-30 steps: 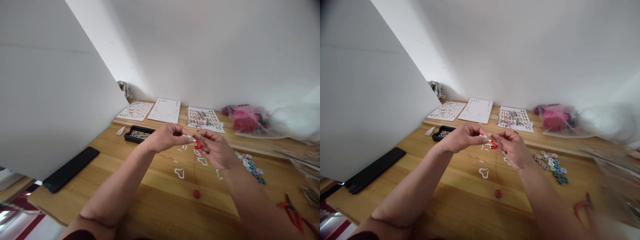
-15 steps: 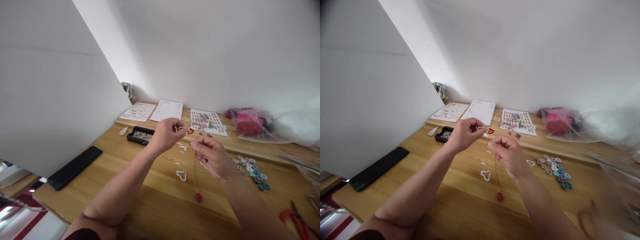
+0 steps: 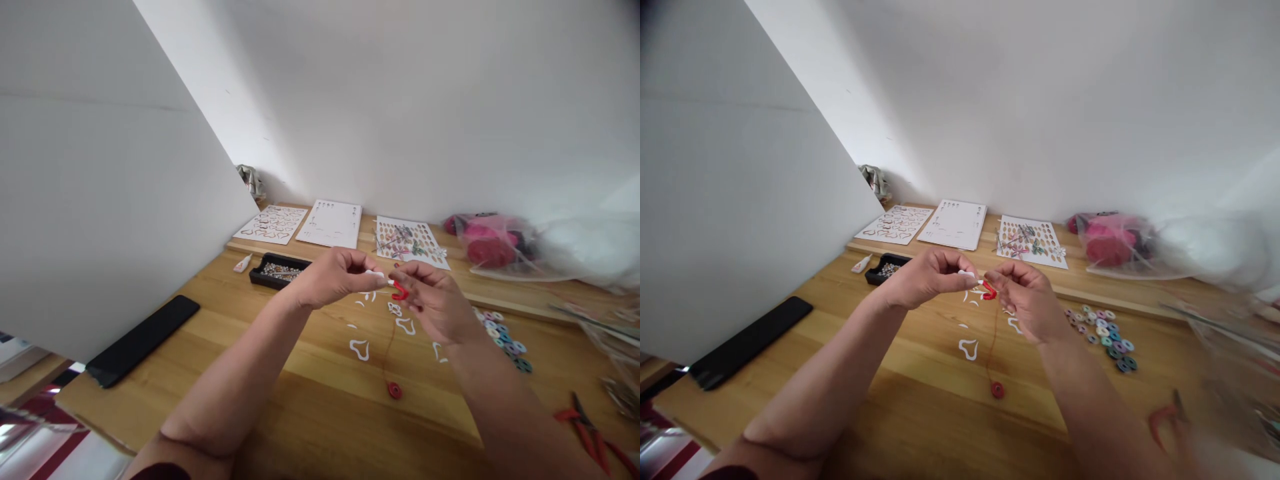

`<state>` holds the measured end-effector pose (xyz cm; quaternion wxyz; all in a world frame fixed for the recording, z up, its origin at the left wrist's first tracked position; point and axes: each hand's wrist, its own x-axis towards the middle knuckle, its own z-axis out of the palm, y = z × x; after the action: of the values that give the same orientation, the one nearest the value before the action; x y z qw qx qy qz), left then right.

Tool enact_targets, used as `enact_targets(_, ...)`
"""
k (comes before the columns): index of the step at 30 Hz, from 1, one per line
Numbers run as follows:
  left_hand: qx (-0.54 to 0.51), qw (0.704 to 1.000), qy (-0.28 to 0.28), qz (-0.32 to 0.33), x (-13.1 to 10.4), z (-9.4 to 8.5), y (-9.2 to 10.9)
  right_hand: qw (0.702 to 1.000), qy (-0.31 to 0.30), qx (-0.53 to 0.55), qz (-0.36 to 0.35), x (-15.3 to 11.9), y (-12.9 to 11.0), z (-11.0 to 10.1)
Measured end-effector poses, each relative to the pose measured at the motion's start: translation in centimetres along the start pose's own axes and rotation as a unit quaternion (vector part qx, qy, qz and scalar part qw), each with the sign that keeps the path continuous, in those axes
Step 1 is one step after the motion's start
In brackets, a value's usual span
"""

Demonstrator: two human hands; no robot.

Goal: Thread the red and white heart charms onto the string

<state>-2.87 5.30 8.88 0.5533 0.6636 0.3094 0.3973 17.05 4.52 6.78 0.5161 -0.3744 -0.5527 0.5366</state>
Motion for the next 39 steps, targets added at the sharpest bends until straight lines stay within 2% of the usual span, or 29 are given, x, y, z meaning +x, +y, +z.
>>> enact_targets(3,-0.040,0.998,0.054,0.009,0.3,0.1,-0.1,0.993,-0.002,0.094,0.077,0.0,0.7,1.0)
enact_targets(7,-0.038,0.988,0.142,0.045,0.6,0.2,-0.1,0.979,-0.018,0.143,0.143,-0.3,1.5,2.3)
enact_targets(10,0.036,0.980,0.189,0.049,0.7,0.0,-0.1,0.985,-0.022,0.112,0.131,-0.7,1.3,2.8)
enact_targets(13,0.151,0.964,0.213,0.049,0.5,-0.2,0.0,0.998,-0.013,0.015,0.061,-1.2,0.5,2.6)
enact_targets(15,0.221,0.953,0.199,0.054,0.2,-0.3,0.2,0.997,0.004,-0.076,-0.008,-1.4,-0.2,2.2)
enact_targets(17,0.263,0.950,0.158,0.051,-0.2,-0.3,0.3,0.984,0.030,-0.162,-0.069,-1.5,-0.9,1.6)
enact_targets(20,0.271,0.959,0.071,0.032,-0.6,-0.2,0.6,0.963,0.061,-0.236,-0.115,-1.4,-1.5,0.5)
enact_targets(22,0.242,0.970,0.012,0.010,-0.7,-0.2,0.7,0.960,0.066,-0.243,-0.126,-1.2,-1.5,0.0)
enact_targets(24,0.188,0.982,-0.026,-0.008,-0.6,-0.2,0.8,0.968,0.056,-0.213,-0.121,-0.8,-1.3,-0.3)
enact_targets(27,0.097,0.995,-0.020,-0.011,-0.5,-0.1,0.6,0.993,0.032,-0.095,-0.067,-0.3,-0.6,-0.2)
enact_targets(29,0.053,0.999,0.009,0.003,-0.2,-0.2,0.4,1.000,0.017,0.003,-0.004,0.0,0.0,0.1)
enact_targets(32,0.012,0.997,0.061,0.035,0.2,-0.2,0.0,0.990,-0.011,0.110,0.087,0.0,1.0,0.9)
enact_targets(36,-0.004,0.989,0.138,0.056,0.6,-0.1,-0.2,0.978,-0.045,0.149,0.139,-0.3,1.5,1.9)
enact_targets(39,0.032,0.981,0.180,0.058,0.7,-0.1,-0.2,0.981,-0.048,0.134,0.135,-0.6,1.2,2.2)
